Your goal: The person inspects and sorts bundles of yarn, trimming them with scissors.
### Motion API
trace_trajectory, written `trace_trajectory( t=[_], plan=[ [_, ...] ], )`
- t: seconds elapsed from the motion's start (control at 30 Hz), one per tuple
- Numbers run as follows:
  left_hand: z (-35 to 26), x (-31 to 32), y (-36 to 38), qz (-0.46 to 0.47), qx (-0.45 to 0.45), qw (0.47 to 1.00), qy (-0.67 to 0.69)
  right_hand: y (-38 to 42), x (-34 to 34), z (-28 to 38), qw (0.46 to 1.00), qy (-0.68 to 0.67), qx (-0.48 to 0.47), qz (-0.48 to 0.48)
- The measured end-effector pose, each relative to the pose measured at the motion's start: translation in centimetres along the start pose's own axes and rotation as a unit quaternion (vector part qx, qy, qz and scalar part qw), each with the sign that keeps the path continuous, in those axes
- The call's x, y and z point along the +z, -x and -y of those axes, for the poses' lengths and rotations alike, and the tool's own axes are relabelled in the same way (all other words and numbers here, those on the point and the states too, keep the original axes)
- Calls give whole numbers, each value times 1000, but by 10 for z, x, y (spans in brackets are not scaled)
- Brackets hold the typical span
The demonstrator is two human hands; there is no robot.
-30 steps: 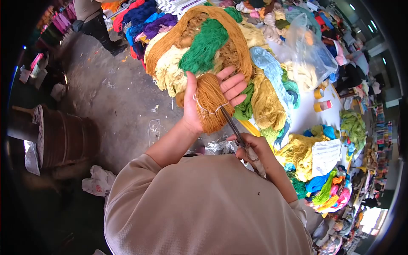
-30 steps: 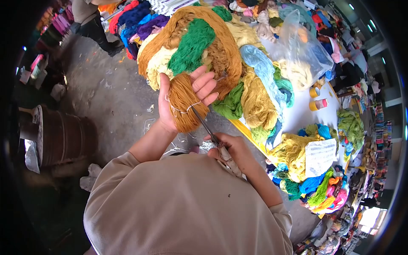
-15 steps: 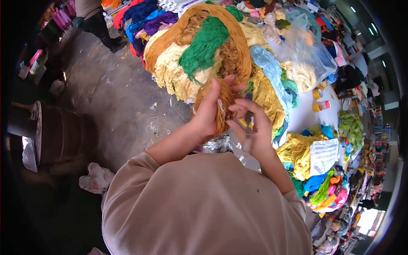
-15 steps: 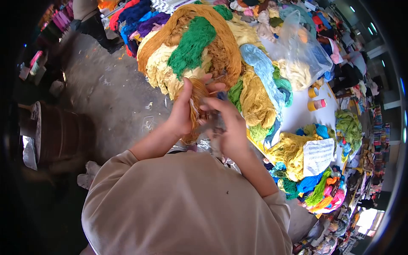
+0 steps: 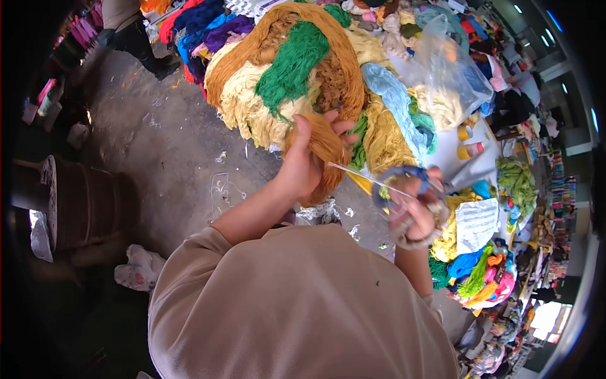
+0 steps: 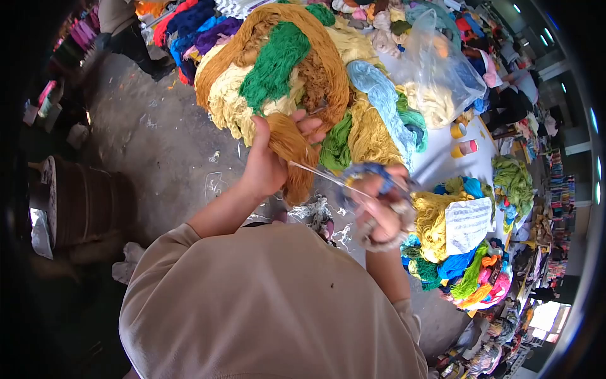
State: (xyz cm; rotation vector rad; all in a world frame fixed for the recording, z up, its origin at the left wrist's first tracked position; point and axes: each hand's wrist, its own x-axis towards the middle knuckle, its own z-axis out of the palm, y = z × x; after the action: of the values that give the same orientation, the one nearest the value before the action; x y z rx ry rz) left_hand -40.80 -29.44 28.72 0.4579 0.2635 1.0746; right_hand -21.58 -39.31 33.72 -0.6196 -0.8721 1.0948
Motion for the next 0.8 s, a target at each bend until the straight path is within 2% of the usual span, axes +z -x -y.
trace_trajectory(
  t=[0.03,0.07,0.1,0.13,0.17,0.2,0.23,0.3,0.33,0.37,0.4,0.43,0.47,0.5,0.53,0.63,0.67,0.7,0.73,0.8],
  plan=[
    [-3,0,-2,-4,16,1000,0,11,-13,13,998,65,14,-5],
    [-7,-2,-6,-8,33,999,0,25,-22,18,997,23,-3,-74],
    [-12,-10,-12,0,53,999,5,40,-36,27,995,-13,-3,-96],
    [-17,-14,-16,-19,73,997,-30,57,-73,29,994,8,-25,-103],
    [-22,-16,-18,-39,92,993,-65,71,-79,42,995,4,-16,-100],
    [-26,-18,-17,-41,99,992,-67,88,-107,49,990,55,8,-133],
    [-28,-17,-16,-41,96,992,-68,99,-104,56,972,129,55,-187],
    [-27,-15,-13,47,113,969,-217,144,-179,56,912,207,242,-258],
    [-26,-16,-12,114,105,945,-287,154,-189,53,830,438,289,-189],
    [-15,-9,-9,133,148,911,-362,164,-200,49,690,641,317,-113],
    [-5,-1,-8,150,191,868,-433,153,-181,42,764,587,256,-82],
    [-11,13,-8,196,199,771,-573,140,-154,31,827,526,193,-51],
    [-17,26,-8,241,223,651,-685,127,-131,15,893,422,132,-81],
    [-7,44,-7,273,274,616,-686,101,-102,13,891,443,94,4],
    [0,56,-3,276,281,594,-702,78,-71,-1,912,408,42,6],
    [4,74,2,294,278,577,-709,33,-6,-29,921,384,-46,38],
    [-6,72,2,291,261,625,-676,23,8,-25,971,232,43,36],
    [-19,69,2,285,243,671,-640,19,8,-21,990,121,75,24],
    [-28,66,1,291,262,571,-722,21,20,-9,987,127,91,22],
    [-31,28,1,261,250,514,-778,16,21,12,982,167,87,-15]
  ],
)
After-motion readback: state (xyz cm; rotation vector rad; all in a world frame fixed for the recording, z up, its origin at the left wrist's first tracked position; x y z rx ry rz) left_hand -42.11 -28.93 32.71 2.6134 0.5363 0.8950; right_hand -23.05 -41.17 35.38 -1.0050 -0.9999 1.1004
